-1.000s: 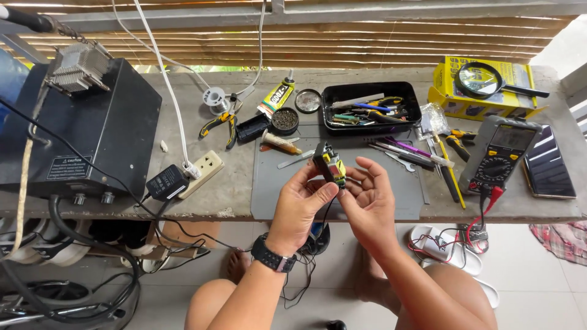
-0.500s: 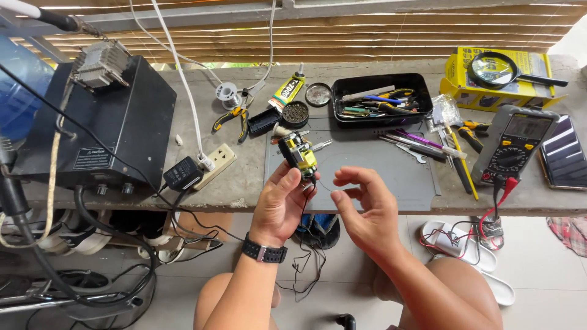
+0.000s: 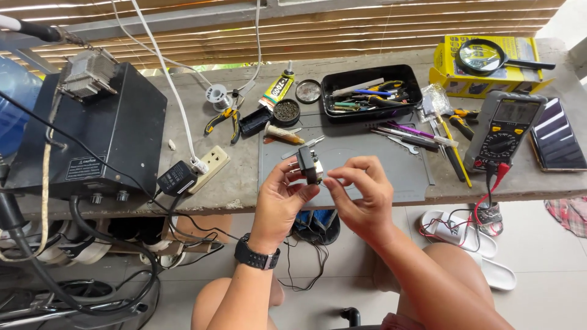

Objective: Testing the voltage and components of a circuit board using a digital multimeter and probes on a repair bench.

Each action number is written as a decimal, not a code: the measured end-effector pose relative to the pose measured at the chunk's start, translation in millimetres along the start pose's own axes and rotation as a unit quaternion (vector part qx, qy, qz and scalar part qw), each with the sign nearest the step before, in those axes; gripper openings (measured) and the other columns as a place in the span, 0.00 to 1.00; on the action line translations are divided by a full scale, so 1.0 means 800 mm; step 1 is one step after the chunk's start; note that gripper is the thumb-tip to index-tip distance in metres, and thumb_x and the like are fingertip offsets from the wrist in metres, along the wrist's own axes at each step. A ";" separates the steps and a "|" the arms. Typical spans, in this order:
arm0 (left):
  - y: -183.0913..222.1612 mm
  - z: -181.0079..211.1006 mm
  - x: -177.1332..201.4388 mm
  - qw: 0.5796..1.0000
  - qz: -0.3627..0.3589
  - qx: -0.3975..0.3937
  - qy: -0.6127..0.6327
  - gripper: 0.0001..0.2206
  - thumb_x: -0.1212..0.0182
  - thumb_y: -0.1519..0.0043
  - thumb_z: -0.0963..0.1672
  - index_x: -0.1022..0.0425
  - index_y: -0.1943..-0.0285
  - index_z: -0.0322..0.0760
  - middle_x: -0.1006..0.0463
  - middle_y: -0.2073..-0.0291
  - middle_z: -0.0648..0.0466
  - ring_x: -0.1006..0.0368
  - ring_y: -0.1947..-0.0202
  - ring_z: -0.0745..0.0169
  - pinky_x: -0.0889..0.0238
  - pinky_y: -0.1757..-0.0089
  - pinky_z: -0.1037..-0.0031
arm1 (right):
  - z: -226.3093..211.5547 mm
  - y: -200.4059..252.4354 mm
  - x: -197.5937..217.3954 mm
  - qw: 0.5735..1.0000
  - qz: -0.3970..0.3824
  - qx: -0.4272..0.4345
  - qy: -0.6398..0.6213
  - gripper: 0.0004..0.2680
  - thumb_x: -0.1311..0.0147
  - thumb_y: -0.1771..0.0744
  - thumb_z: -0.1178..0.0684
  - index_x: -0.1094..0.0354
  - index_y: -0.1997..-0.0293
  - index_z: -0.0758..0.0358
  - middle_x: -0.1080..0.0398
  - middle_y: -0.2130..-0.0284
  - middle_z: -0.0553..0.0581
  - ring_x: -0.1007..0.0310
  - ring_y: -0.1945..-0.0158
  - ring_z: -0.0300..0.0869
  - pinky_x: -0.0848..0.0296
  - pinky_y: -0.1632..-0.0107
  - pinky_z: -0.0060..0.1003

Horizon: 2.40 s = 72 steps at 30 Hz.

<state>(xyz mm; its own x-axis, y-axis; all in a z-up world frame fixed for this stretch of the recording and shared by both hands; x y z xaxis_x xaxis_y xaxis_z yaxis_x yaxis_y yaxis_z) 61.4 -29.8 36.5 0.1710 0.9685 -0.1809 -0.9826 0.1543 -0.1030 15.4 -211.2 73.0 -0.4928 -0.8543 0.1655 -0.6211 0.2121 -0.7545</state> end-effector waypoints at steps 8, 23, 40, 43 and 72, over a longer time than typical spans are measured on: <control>-0.008 -0.020 0.009 0.998 -0.021 -0.031 -0.051 0.31 0.11 0.43 0.42 0.18 0.29 0.46 0.09 0.46 0.58 0.17 0.43 0.71 0.27 0.42 0.75 | 0.007 0.003 -0.004 0.999 -0.014 -0.038 -0.017 0.03 0.28 0.29 0.61 0.15 0.54 0.59 0.30 0.60 0.54 0.27 0.66 0.42 0.22 0.59 0.37; -0.009 0.004 -0.009 0.992 -0.023 -0.062 -0.110 0.24 0.15 0.37 0.45 0.16 0.31 0.42 0.12 0.45 0.53 0.17 0.43 0.61 0.24 0.40 0.64 | 0.035 -0.001 -0.007 0.991 -0.078 -0.093 -0.047 0.02 0.34 0.26 0.58 0.20 0.55 0.62 0.30 0.59 0.57 0.28 0.61 0.45 0.24 0.56 0.40; -0.016 -0.053 -0.009 0.904 -0.004 0.166 0.395 0.17 0.29 0.27 0.45 0.19 0.33 0.30 0.12 0.47 0.37 0.12 0.44 0.44 0.18 0.40 0.56 | 0.050 0.025 -0.002 0.957 -0.066 -0.251 -0.126 0.05 0.38 0.25 0.57 0.19 0.44 0.62 0.16 0.59 0.58 0.21 0.58 0.40 0.17 0.54 0.38; -0.019 -0.061 -0.007 0.903 0.013 0.156 0.400 0.19 0.29 0.27 0.45 0.20 0.30 0.30 0.13 0.44 0.36 0.14 0.43 0.42 0.20 0.38 0.54 | 0.042 0.032 -0.018 0.958 -0.093 -0.237 -0.131 0.07 0.31 0.29 0.60 0.18 0.44 0.64 0.14 0.57 0.62 0.14 0.53 0.46 0.14 0.53 0.44; -0.026 -0.075 -0.011 0.949 0.030 0.101 0.297 0.16 0.27 0.29 0.40 0.20 0.34 0.31 0.13 0.47 0.43 0.13 0.46 0.44 0.20 0.35 0.51 | 0.090 0.037 -0.020 0.918 -0.078 -0.360 -0.146 0.04 0.37 0.27 0.58 0.19 0.48 0.65 0.17 0.67 0.61 0.21 0.63 0.39 0.20 0.59 0.37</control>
<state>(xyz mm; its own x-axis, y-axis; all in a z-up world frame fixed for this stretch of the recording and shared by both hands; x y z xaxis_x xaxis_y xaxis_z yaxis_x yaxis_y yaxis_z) 85.0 -53.5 -18.6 0.0662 0.7051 -0.7060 -0.9755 0.1946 0.1029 48.5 -225.5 2.4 -0.2446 -0.9694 -0.0206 -0.9640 0.2454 -0.1028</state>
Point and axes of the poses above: each hand's wrist, its own y-axis away from the middle knuckle, its own x-axis out of the back of the hand, z = x × y, the point moved 5 cm from there along -y, towards the middle knuckle
